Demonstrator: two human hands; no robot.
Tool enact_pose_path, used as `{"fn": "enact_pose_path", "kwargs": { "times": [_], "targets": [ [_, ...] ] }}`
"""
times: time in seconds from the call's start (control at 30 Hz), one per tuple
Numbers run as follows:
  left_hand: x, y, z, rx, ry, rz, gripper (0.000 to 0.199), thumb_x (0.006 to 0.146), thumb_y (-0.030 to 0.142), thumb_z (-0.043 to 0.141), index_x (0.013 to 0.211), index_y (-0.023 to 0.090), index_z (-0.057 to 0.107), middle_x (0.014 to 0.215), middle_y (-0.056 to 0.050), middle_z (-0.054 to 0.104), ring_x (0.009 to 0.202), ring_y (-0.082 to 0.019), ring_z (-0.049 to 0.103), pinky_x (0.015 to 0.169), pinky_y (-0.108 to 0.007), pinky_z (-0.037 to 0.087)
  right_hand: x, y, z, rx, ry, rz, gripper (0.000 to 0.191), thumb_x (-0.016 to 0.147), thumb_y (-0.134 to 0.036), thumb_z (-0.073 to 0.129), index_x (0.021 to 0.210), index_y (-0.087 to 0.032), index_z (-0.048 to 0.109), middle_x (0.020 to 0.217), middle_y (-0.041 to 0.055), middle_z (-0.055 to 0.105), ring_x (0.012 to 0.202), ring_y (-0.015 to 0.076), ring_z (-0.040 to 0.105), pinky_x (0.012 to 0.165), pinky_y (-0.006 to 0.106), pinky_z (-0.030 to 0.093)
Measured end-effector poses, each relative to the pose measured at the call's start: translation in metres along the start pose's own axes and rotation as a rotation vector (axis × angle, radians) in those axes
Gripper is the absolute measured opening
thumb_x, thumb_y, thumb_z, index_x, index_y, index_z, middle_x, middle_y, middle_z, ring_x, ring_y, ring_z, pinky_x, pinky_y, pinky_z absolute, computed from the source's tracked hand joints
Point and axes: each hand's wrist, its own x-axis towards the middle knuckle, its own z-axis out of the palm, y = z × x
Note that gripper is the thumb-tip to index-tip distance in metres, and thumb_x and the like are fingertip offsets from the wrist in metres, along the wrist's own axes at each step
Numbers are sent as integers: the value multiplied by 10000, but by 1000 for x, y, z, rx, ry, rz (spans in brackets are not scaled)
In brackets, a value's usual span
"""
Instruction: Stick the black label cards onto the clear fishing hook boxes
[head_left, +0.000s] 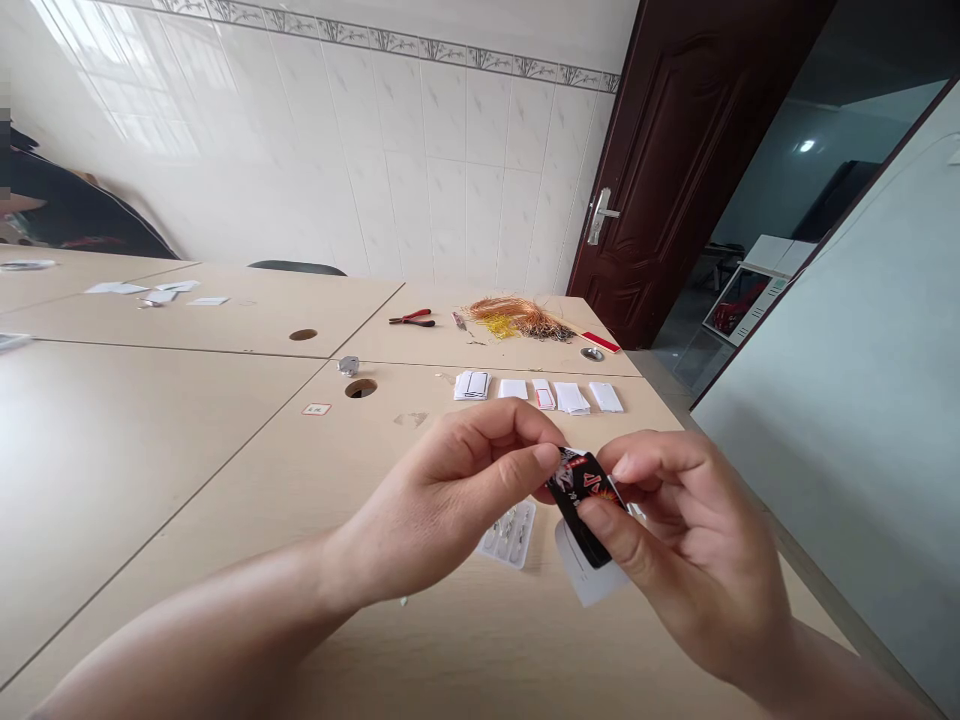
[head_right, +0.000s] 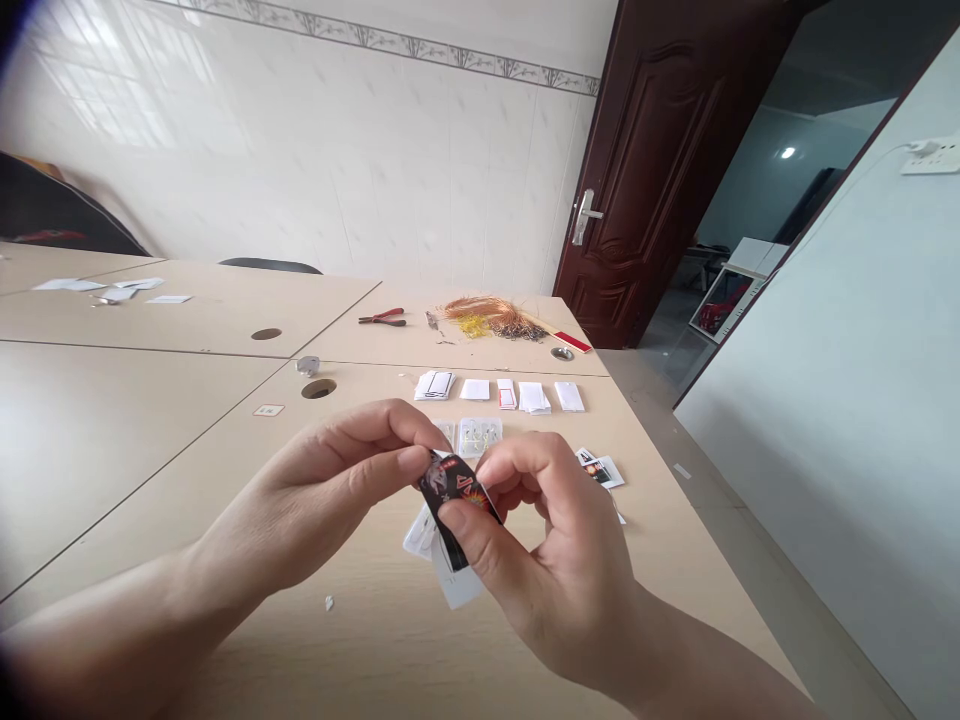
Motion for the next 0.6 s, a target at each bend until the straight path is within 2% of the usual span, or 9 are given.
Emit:
{"fn": "enact_pose_path", "kwargs": {
  "times": [0.13, 0.23, 0.4, 0.5, 0.6],
  "targets": [
    [1, 1, 0, 124, 19, 20, 158, 976, 266, 627, 866, 175, 696, 800, 14, 704, 765, -97, 634, 716, -190, 531, 3, -1, -2, -86, -30, -47, 172, 939, -166, 652, 1019, -309, 597, 852, -46, 660, 752, 90, 625, 659, 191, 544],
    [1, 1, 1, 293, 37, 92, 158, 962, 280, 621, 875, 166, 688, 801, -8, 706, 759, -131, 645, 689, -237, 533, 3, -3, -2, -111, -41, -44, 219, 941, -162, 655, 1093, -317, 628, 910, -43, 703, 762, 80, 630, 684, 187, 555],
    [-1, 3, 1, 507, 62, 273, 129, 969, 243, 592, 914, 169, 683, 857, -26, 721, 805, -152, 668, 745, -270, 543, 2, -6, -3, -131, -55, -33, 294, 945, -161, 648, 1191, -322, 654, 973, -10, 740, 799, 113, 674, 689, 229, 601],
    [-3, 3, 0, 569, 49, 281, 184, 1004, 288, 556, 943, 180, 692, 892, -31, 727, 822, -158, 667, 766, -278, 538, 2, -5, -3, -136, -48, -38, 353, 935, -145, 657, 1229, -340, 660, 1028, 2, 747, 847, 136, 695, 712, 256, 625],
    [-6, 3, 0, 584, 111, 277, 212, 1027, 346, 534, 1058, 202, 687, 1017, -38, 747, 949, -179, 684, 869, -294, 542, 1, -3, -3, -138, -29, -24, 380, 934, -150, 668, 1249, -362, 662, 1114, 5, 749, 895, 148, 707, 744, 271, 635]
  ]
}}
